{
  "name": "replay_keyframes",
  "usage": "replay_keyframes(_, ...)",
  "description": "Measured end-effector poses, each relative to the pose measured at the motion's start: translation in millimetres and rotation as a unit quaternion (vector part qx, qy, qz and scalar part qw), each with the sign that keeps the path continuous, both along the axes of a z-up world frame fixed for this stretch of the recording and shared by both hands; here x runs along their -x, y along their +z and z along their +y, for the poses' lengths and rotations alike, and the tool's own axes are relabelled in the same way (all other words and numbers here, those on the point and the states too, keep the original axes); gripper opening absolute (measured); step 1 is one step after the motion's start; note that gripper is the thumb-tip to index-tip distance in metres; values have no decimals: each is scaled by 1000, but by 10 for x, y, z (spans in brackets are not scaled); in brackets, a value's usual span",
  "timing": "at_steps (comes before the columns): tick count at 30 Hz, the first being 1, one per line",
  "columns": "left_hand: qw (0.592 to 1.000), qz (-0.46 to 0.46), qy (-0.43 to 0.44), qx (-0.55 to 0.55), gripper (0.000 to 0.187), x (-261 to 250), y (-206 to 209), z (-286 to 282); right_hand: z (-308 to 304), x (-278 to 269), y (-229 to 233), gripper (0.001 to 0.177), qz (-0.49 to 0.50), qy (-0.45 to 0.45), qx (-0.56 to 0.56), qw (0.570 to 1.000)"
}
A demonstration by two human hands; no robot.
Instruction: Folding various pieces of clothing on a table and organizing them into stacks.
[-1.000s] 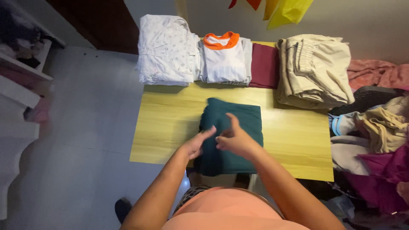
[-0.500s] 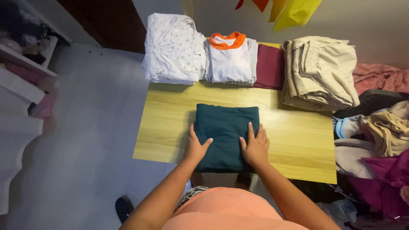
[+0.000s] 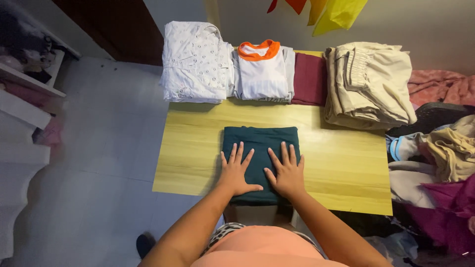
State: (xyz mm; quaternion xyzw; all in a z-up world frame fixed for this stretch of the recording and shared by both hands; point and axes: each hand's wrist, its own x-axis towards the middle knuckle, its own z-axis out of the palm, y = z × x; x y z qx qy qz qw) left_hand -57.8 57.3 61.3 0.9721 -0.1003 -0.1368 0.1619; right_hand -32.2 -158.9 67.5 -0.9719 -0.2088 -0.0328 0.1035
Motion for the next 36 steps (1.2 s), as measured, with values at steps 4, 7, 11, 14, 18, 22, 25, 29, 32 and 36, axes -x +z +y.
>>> replay_keyframes(4, 1000, 3, 11, -5, 136, 39, 3, -31, 78, -4, 284, 91, 119, -207, -77, 968)
replay_keyframes(7, 999, 6, 41, -4, 134, 99, 71, -138, -115, -131, 221, 110, 221, -318, -200, 900)
replay_keyframes(11, 989, 75, 115, 58, 118, 100, 163, -307, -582, -566, -226, 66, 499, -302, -415, 698)
replay_keyframes(14, 951, 75, 184, 237, 98, -87, -109, -378, -486, -752, 490, 56, 376, -197, -406, 809)
replay_keyframes(18, 790, 156, 237, 543, 92, -429, -240, -267, -34, -422, 2197, 62, 244, -135, -232, 932)
replay_keyframes(22, 431, 335, 257, 798, 101, -649, 586, 19, 140, -178, 2388, 64, 57, 93, -57, 992)
replay_keyframes(25, 385, 399, 278, 784, 102, -679, 276, 186, 94, 2, 1808, 69, 117, 141, 63, 981)
replay_keyframes(29, 675, 340, 301, 581, 78, -460, -525, 220, -153, 169, 908, 65, 257, 226, 50, 938)
replay_keyframes(32, 858, 166, 299, 383, 72, -261, -1129, 167, -333, 159, 655, 48, 306, 157, -24, 939)
replay_keyframes(36, 907, 6, 321, 272, 68, -287, -339, -74, -544, -69, 367, 51, 112, -12, -83, 990)
